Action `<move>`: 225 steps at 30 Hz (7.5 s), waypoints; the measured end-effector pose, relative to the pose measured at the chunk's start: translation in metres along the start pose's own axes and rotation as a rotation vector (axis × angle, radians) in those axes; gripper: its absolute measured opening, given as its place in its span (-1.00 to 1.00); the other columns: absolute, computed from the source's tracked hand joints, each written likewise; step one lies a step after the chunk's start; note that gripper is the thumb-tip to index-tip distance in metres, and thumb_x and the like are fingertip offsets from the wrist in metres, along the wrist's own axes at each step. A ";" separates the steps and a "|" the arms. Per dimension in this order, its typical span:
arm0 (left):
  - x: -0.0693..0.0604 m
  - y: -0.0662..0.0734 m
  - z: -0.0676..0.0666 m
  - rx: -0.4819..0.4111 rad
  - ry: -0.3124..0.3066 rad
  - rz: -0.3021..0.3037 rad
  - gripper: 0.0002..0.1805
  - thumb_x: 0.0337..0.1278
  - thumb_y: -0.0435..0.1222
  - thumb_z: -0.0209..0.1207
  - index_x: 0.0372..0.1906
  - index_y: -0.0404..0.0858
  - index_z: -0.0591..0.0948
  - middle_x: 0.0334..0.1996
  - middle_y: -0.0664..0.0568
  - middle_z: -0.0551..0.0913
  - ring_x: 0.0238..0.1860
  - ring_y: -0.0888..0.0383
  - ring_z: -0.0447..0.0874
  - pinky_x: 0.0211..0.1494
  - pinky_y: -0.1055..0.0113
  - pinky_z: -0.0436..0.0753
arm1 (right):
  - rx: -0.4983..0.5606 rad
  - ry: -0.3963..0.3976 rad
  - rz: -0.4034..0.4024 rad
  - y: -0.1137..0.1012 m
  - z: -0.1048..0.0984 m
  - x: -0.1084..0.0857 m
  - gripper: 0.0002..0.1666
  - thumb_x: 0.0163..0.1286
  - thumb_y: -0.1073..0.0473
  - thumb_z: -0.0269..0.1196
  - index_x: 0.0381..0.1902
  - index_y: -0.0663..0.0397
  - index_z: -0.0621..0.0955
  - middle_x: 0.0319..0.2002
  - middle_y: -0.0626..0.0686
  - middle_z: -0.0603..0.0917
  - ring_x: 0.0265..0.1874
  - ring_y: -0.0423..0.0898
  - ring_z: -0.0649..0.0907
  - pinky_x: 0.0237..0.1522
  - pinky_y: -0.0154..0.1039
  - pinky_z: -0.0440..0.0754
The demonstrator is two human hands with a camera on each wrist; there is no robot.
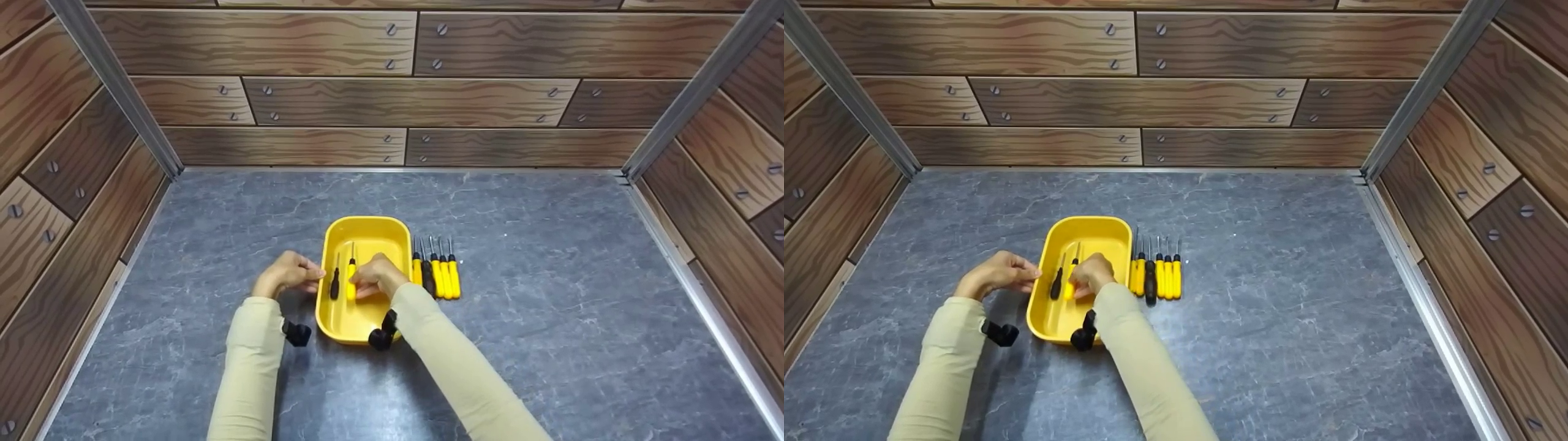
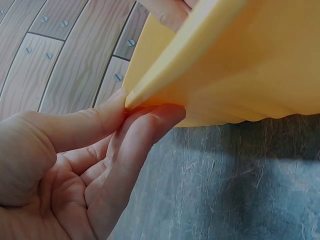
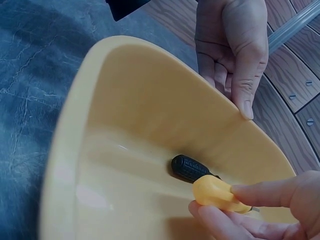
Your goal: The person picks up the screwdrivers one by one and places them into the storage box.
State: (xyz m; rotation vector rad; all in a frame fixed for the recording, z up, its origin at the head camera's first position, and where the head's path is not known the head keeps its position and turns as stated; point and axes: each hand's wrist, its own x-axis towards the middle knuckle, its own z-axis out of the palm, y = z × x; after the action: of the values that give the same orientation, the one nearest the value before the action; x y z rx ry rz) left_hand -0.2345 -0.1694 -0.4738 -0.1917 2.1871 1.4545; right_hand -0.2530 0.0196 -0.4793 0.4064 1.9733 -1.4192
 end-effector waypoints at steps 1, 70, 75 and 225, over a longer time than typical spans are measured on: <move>0.000 0.000 0.000 -0.001 0.001 -0.001 -0.68 0.25 -0.42 0.17 -0.02 -0.61 0.57 -0.57 0.07 0.63 -0.57 0.31 0.65 -0.27 0.40 0.82 | 0.000 0.004 -0.002 0.000 0.001 0.000 -0.73 0.22 0.44 0.24 -0.13 0.35 0.46 -0.67 0.04 0.55 -0.77 -0.14 0.61 -0.46 -0.29 0.81; 0.000 0.001 0.001 0.013 -0.002 -0.028 -0.69 0.25 -0.40 0.17 -0.02 -0.59 0.57 -0.57 0.08 0.63 -0.57 0.33 0.64 -0.29 0.44 0.81 | 0.059 0.000 -0.031 0.002 -0.004 -0.007 -0.69 0.26 0.33 0.25 -0.11 0.49 0.61 -0.64 0.11 0.65 -0.72 -0.13 0.66 -0.32 -0.23 0.82; -0.001 0.001 0.001 0.014 -0.003 -0.021 -0.69 0.26 -0.41 0.17 -0.01 -0.58 0.57 -0.54 0.06 0.63 -0.56 0.32 0.64 -0.29 0.45 0.81 | 0.060 -0.002 -0.048 0.002 -0.007 -0.008 -0.69 0.26 0.33 0.26 -0.10 0.50 0.62 -0.65 0.09 0.66 -0.73 -0.15 0.66 -0.40 -0.27 0.82; -0.003 0.001 0.002 -0.015 -0.010 -0.006 -0.68 0.26 -0.43 0.15 0.00 -0.62 0.55 -0.56 0.08 0.63 -0.56 0.32 0.64 -0.26 0.42 0.82 | 0.220 -0.034 -0.193 0.059 -0.134 -0.046 -0.49 0.36 0.27 0.21 0.16 0.54 0.43 -0.53 -0.02 0.74 -0.52 -0.18 0.74 -0.30 -0.33 0.82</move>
State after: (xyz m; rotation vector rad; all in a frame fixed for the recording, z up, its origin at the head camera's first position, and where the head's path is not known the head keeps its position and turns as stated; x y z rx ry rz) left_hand -0.2311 -0.1680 -0.4720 -0.1954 2.1666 1.4655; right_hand -0.2288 0.1706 -0.4652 0.2920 1.8756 -1.7620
